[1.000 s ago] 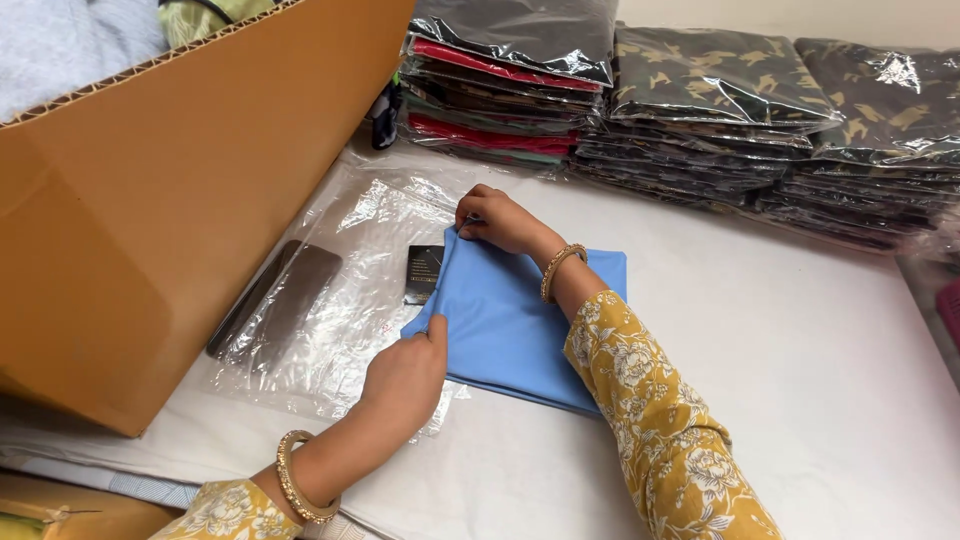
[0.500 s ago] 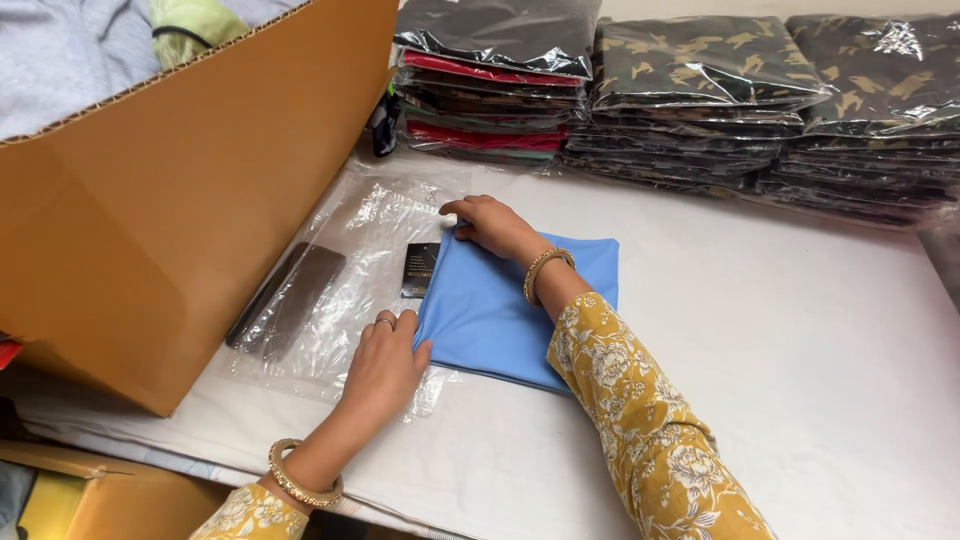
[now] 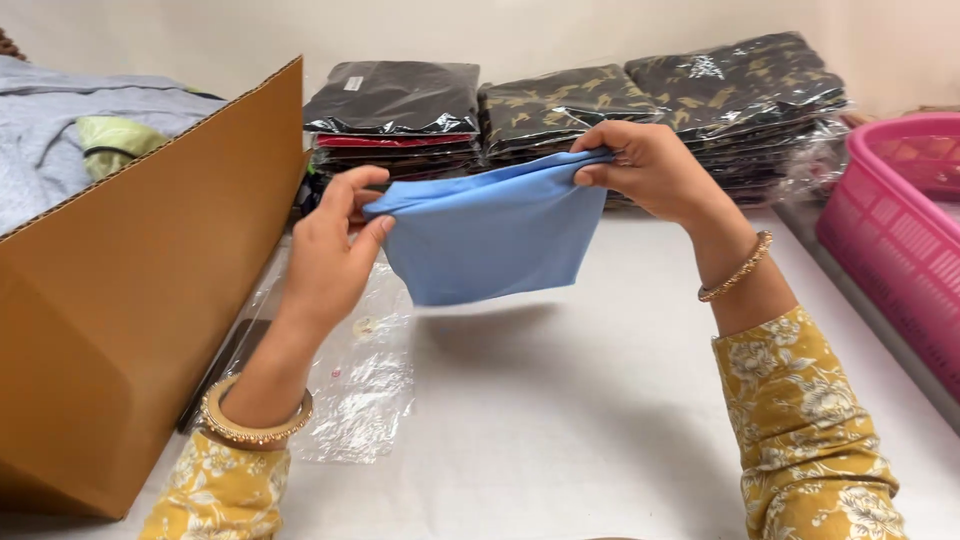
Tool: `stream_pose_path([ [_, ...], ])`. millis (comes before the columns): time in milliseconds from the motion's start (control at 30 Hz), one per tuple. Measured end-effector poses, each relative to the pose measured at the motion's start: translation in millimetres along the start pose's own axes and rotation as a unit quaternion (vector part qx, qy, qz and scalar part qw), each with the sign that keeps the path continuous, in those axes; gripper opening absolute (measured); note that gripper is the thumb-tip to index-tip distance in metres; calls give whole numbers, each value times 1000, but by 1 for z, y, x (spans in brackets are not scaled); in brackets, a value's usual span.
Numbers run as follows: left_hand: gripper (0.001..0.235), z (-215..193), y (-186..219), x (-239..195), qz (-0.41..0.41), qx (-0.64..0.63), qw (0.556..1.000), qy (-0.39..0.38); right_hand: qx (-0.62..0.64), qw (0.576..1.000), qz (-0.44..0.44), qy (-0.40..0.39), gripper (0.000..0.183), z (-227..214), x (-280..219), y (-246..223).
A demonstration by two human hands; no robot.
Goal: The person folds a light blue polo shirt, a grey t-shirt, and a pink t-shirt on a white table. They place the blue shirt into a clear plastic bag and seal it. The grey and pink shirts are folded and stacked on the table.
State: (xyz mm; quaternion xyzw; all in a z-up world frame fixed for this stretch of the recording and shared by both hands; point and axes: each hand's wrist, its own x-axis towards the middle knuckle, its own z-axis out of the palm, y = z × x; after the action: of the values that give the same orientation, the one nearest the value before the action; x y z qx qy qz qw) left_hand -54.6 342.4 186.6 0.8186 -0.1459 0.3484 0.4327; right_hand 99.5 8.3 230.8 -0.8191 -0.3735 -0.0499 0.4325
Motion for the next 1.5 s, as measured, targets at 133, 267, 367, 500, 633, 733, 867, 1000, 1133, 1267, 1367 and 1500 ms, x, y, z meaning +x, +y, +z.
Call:
stream_pose_path([
  [133,32,23,5,43,-21,5,997,-73,60,997,24,35,30,-26,-23,17],
  [267,26,88,-55,68,30,47,996,-64,-69,993,70,59,25,-19,-26,65],
  [367,24,106,-53,77,29,18,999,-36,-39,986,83,141,25,-24,-30,77],
  [500,29,98,-26,48,135,-9,991,-10,-126,976,-40,171,24,-29,-67,60],
  [633,31,103,-41,-45,142,49,977,-149,-194,978,-58,40,22,8,-136,72],
  [733,29,96,-49,-89,141,65,958,-242,-153,986,-41,-53,36,20,-173,78],
  [867,31,74,-63,-87,77,84,951,-288,-139,986,84,41,39,-15,-208,86],
  [1000,25,70,-66,-67,-88,97,954,-271,-61,983,96,142,24,-28,-207,89],
  [1133,26,91,-89,-72,-257,88,925,-267,-158,969,189,10,20,4,-182,75],
  [1267,27,112,-114,-71,-259,101,917,-285,-153,971,177,-49,22,35,-170,88],
  [1367,37,126,-122,-57,-305,63,905,-289,-169,958,224,-52,22,42,-165,95],
  [1500,50,151,-139,-43,-273,58,919,-278,-136,922,360,-39,27,43,-178,120],
])
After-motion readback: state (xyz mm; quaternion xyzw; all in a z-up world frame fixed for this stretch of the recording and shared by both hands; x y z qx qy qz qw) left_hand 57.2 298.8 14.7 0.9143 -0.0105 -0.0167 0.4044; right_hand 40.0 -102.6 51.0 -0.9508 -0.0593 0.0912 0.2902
